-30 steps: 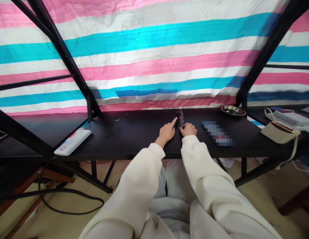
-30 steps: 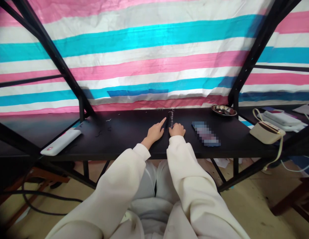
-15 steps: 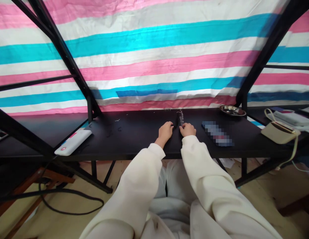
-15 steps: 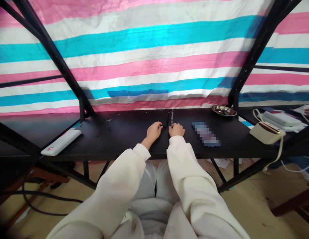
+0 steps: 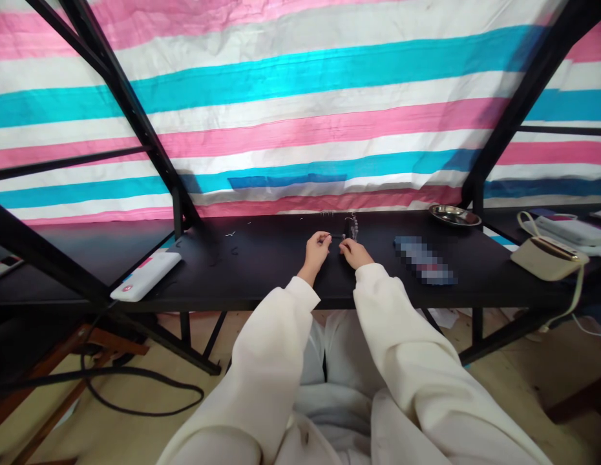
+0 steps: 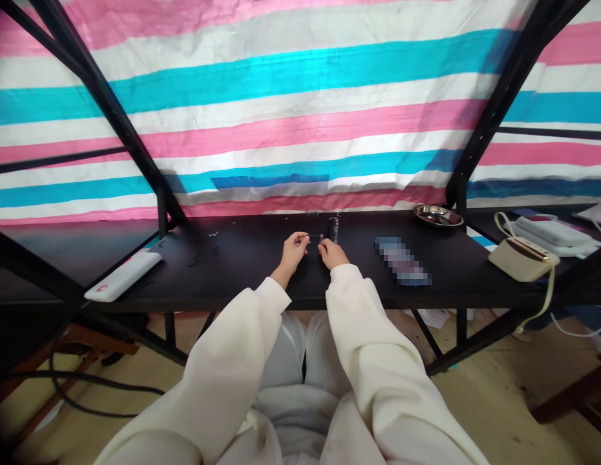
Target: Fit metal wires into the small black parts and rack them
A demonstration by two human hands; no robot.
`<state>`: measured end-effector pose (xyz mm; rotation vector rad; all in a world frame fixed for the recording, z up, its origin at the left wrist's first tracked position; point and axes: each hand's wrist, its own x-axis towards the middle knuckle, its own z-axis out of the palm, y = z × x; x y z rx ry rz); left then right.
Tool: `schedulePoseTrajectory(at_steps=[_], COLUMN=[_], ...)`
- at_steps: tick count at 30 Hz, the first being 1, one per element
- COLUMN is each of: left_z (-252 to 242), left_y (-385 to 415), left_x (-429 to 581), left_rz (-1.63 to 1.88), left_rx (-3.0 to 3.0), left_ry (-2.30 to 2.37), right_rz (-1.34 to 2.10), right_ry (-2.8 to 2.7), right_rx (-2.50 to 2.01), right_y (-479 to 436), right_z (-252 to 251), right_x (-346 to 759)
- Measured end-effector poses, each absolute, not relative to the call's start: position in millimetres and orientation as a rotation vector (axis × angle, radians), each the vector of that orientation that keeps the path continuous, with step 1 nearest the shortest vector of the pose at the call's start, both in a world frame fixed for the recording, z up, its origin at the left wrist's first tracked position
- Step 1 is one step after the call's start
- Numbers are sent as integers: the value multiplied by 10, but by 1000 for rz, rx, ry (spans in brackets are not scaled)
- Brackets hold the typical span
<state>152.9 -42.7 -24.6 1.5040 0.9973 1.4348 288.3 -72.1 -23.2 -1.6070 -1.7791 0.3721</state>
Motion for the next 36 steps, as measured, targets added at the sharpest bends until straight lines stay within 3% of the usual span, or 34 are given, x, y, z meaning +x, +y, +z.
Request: schedulePoseTrajectory(at_steps=[36], left_z=[-93], left_y=[-552], left_x=[1498], left_rz=[1525], left_rx=[1357], left_ry=[971], right_rz=[168], right_ry=[-1752], right_rx=[-1542], right_y=[-644], right_z=[-320], right_x=[2946])
